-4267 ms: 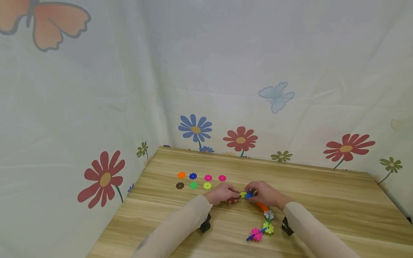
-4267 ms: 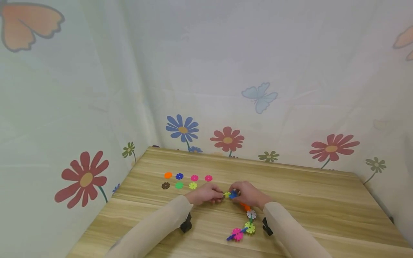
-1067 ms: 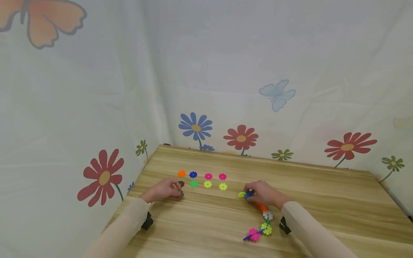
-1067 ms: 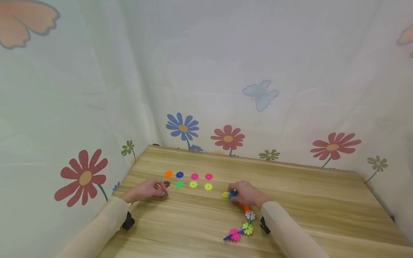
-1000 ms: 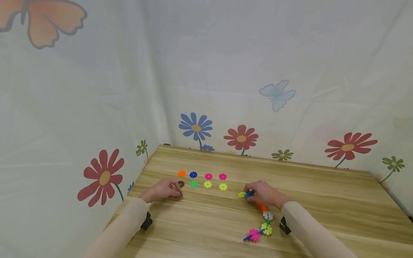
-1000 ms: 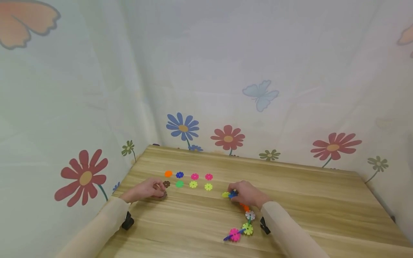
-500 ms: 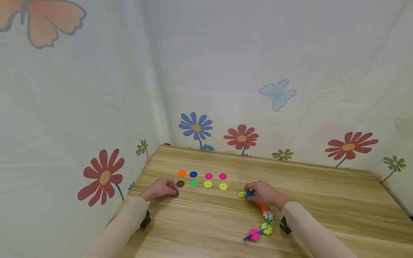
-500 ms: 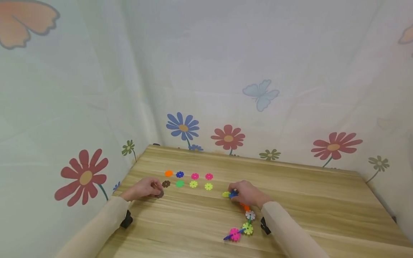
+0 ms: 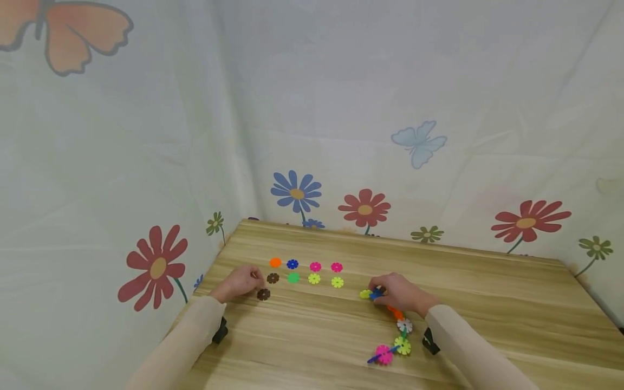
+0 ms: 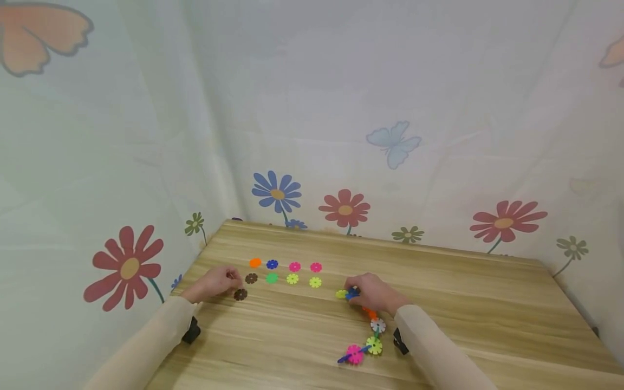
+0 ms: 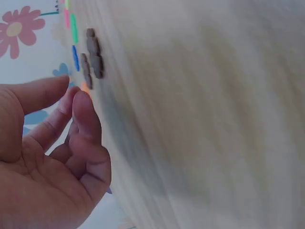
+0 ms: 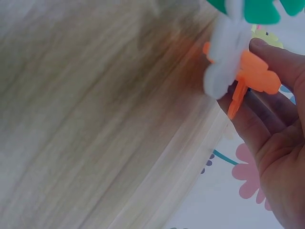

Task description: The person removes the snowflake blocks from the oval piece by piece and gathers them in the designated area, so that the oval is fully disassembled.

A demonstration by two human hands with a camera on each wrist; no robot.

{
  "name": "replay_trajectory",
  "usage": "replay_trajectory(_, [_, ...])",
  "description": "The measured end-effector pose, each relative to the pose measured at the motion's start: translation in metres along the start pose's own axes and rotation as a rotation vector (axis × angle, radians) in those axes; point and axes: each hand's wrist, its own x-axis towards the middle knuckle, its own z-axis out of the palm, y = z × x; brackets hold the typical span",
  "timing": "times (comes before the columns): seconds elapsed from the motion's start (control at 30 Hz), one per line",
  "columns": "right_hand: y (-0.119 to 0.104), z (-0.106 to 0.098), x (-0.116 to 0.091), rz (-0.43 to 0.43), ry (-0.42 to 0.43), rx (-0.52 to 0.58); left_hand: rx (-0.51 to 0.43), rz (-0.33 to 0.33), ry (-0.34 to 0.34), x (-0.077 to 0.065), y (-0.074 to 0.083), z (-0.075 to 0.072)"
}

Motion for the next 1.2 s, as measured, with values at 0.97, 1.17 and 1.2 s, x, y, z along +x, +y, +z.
replay_trajectory(0.97, [-0.004, 0.003, -0.001, -0.046, 0.012, -0.005, -0.3, 0.136, -0.259, 0.016, 0.144, 0.125])
replay_trajectory(1.17, [-0.004, 0.002, 0.0, -0.036, -0.006, 0.027, -0.335, 0.117, -0.252, 0.024, 0.148, 0.143])
replay_trajectory(1.2, [-0.004, 0.001, 0.001, -0.035, -0.008, 0.032, -0.329, 0.123, -0.247, 0.025, 0.15, 0.145])
